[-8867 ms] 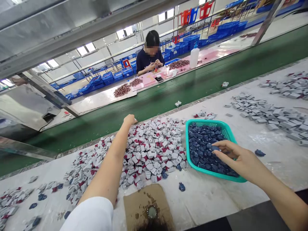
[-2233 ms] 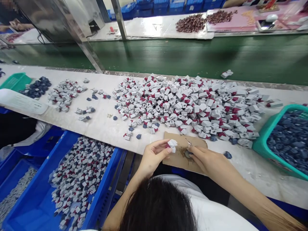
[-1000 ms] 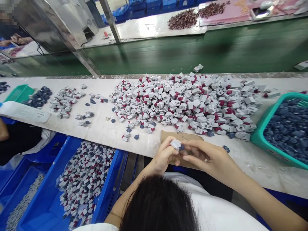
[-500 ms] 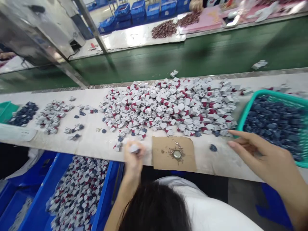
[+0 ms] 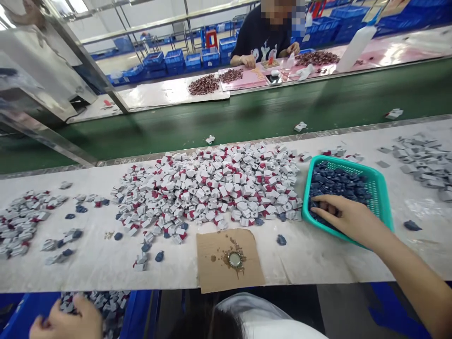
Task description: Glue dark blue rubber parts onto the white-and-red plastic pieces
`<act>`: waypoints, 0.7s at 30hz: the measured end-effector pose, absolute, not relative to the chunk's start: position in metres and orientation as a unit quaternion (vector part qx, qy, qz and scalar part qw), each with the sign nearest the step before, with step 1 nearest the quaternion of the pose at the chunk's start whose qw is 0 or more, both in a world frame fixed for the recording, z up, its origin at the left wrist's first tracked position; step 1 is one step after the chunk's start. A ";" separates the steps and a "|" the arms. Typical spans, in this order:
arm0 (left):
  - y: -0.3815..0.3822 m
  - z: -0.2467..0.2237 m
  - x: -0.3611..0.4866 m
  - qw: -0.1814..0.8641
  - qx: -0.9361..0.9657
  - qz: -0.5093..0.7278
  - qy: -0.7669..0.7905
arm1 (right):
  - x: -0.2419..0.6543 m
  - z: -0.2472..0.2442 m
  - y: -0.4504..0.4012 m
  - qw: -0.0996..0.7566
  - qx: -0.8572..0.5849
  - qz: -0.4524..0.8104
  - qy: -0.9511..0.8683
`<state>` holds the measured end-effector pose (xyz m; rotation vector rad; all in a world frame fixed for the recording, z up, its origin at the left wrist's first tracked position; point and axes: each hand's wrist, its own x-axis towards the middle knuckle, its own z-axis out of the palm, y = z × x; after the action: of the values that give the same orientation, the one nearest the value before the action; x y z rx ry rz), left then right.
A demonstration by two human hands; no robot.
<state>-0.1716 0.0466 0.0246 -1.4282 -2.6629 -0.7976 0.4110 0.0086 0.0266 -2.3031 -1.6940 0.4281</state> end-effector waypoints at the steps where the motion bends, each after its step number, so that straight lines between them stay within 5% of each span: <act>1: 0.061 0.026 -0.162 0.059 -0.452 -0.320 -0.830 | 0.408 0.024 0.011 0.121 -0.788 0.148 -0.586; 6: 0.185 0.077 -0.044 0.024 -0.680 -0.388 -0.622 | 0.400 0.015 0.016 0.083 -0.796 0.101 -0.591; 15: 0.391 0.070 0.152 -0.125 -0.869 0.037 -0.478 | 0.381 0.031 0.013 0.125 -0.806 -0.007 -0.578; 18: 0.408 0.059 0.158 -0.118 -0.867 0.095 -0.475 | 0.337 0.047 -0.001 0.240 -0.747 0.092 -0.613; 21: 0.411 0.052 0.156 -0.098 -0.856 0.117 -0.493 | 0.280 0.052 -0.004 0.251 -0.612 0.262 -0.703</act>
<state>0.1561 0.4112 0.0525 -2.8720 -1.6543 0.3912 0.2797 -0.0041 0.0523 -1.6649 -1.9125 0.7134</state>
